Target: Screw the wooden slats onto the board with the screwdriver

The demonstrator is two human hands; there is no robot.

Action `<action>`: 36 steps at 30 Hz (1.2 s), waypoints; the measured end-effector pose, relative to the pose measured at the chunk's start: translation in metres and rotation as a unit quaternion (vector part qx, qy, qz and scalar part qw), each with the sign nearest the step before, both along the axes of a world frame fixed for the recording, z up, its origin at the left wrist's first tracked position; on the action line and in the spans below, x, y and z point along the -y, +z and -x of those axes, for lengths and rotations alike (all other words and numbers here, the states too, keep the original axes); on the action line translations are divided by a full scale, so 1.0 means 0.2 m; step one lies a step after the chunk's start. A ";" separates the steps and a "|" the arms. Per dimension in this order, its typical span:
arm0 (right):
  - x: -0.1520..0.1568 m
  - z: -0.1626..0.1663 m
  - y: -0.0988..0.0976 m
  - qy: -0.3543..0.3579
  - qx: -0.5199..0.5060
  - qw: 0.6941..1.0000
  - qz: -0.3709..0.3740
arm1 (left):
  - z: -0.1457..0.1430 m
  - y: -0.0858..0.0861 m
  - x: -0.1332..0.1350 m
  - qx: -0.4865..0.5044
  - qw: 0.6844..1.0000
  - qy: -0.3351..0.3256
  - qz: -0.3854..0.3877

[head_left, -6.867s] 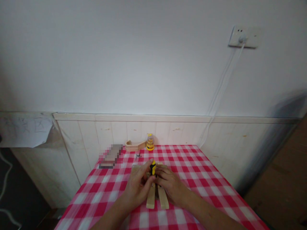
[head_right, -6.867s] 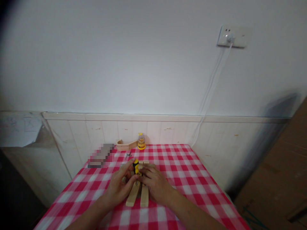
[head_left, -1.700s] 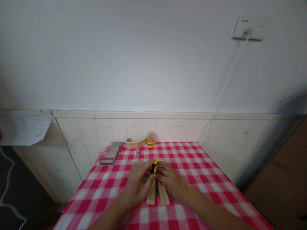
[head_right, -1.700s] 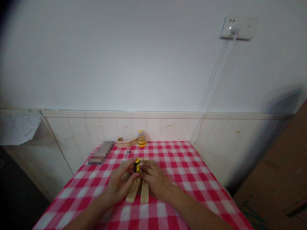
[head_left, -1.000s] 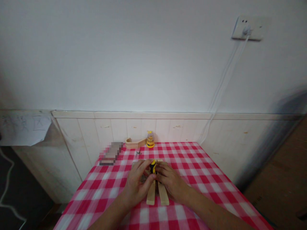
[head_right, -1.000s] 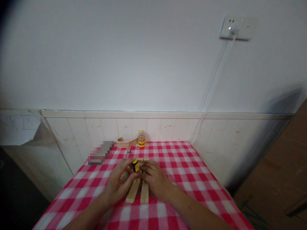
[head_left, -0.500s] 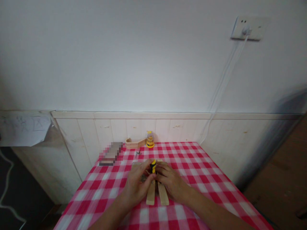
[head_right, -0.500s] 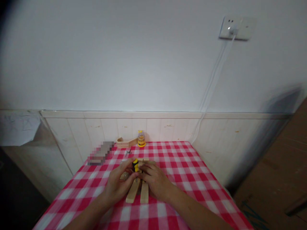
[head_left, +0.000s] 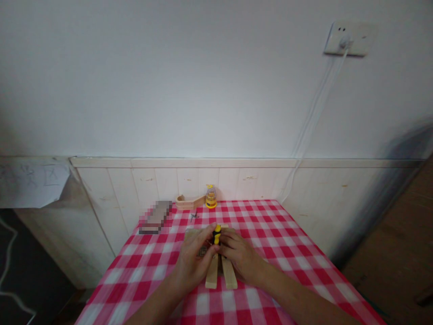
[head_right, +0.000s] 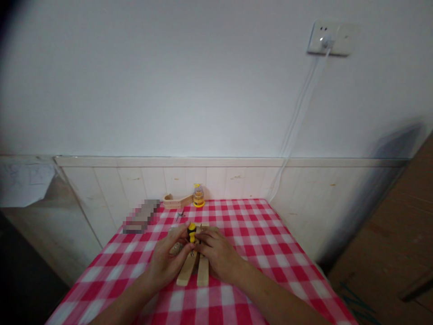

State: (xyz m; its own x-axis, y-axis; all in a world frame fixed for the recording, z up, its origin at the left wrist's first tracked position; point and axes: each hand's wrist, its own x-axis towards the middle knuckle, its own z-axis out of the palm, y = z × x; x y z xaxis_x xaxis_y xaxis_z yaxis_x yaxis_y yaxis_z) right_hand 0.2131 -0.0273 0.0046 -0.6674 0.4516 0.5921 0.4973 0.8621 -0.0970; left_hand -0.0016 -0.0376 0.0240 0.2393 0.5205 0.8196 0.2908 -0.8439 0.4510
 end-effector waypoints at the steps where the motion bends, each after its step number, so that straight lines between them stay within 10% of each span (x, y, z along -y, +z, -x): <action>1: 0.00 0.00 0.00 0.002 0.003 1.000 0.002 | 0.00 0.00 0.00 -0.004 1.000 0.001 -0.006; 36: 0.02 0.01 0.04 -0.004 -0.001 1.000 -0.011 | 0.00 0.01 0.01 -0.023 0.999 0.004 -0.027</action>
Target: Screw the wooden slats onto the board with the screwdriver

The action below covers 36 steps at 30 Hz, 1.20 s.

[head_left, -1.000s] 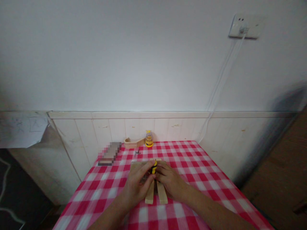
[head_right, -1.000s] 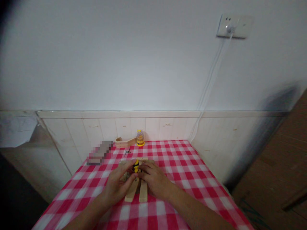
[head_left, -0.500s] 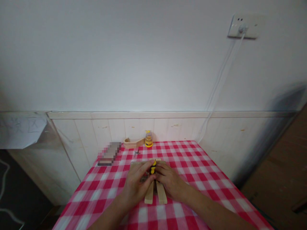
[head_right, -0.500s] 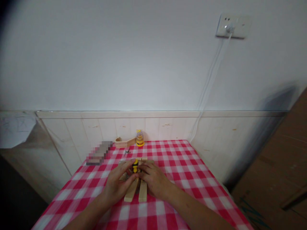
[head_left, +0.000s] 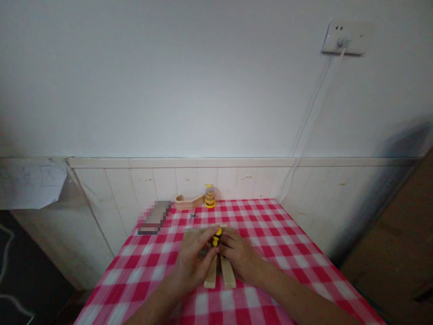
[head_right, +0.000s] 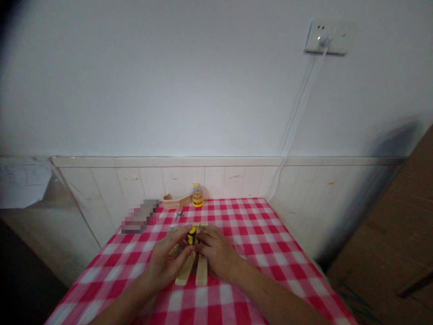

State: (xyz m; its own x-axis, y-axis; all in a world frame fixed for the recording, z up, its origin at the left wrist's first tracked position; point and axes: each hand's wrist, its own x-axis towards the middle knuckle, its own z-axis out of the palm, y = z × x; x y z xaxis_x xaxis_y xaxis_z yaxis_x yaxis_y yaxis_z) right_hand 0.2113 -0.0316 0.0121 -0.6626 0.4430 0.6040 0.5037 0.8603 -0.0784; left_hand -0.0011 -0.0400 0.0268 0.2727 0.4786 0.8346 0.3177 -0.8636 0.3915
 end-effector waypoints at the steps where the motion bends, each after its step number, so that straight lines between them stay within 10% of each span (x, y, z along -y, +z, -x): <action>1: 0.00 0.00 0.00 0.001 0.001 1.000 -0.001 | 0.00 0.00 0.00 0.002 1.000 0.001 -0.005; 36: 0.01 -0.01 0.00 0.002 -0.010 1.000 0.001 | 0.01 -0.05 -0.01 0.002 0.997 0.077 0.020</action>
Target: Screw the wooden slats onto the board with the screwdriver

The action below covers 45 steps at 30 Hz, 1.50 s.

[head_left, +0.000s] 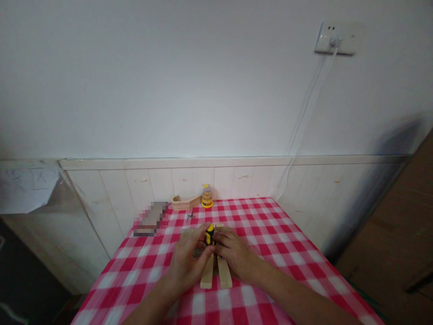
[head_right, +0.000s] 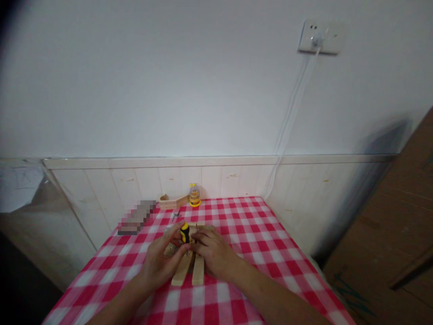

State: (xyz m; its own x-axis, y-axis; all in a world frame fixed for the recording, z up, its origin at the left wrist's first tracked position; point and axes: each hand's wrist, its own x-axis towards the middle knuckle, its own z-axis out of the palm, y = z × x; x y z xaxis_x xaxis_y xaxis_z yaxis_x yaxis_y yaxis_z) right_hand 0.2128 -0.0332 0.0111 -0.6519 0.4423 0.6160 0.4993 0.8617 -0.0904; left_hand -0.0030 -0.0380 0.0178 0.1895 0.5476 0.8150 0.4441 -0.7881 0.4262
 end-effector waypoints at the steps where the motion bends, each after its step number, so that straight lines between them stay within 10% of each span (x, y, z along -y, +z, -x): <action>1: 0.00 0.00 0.01 0.001 -0.002 1.000 0.001 | 0.00 0.00 0.00 0.000 1.000 0.000 0.005; 45: 0.00 0.01 0.00 0.004 -0.004 1.000 -0.010 | -0.01 0.02 0.02 0.052 0.993 -0.034 0.098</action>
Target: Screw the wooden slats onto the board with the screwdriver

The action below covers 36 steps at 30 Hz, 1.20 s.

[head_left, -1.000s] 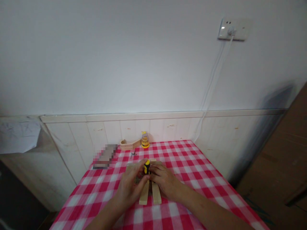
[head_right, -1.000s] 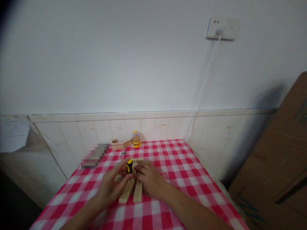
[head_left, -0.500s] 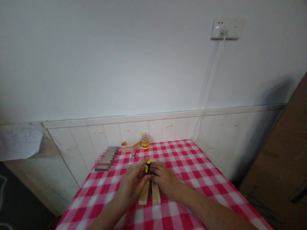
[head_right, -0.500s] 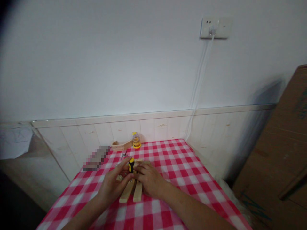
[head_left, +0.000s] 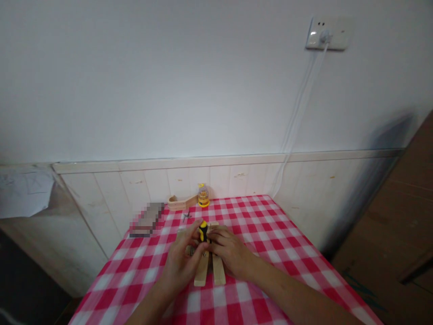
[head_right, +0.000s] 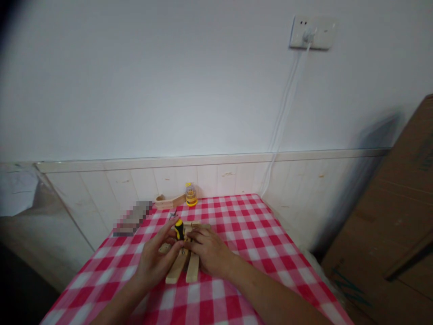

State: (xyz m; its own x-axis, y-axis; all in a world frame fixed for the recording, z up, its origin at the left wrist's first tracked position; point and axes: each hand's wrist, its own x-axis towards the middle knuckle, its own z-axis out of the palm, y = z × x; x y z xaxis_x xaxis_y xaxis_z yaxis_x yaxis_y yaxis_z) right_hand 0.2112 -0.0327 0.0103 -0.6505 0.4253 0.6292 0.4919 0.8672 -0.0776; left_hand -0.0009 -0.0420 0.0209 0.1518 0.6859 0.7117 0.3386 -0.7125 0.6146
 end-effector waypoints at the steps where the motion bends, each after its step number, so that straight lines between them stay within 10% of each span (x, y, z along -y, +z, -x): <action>1: 0.00 0.00 0.00 0.001 0.000 1.000 0.003 | 0.00 0.00 0.00 -0.001 1.000 -0.002 0.004; 36: 0.01 -0.01 0.00 -0.008 0.015 1.000 0.015 | -0.01 -0.01 0.00 0.007 0.998 0.014 -0.053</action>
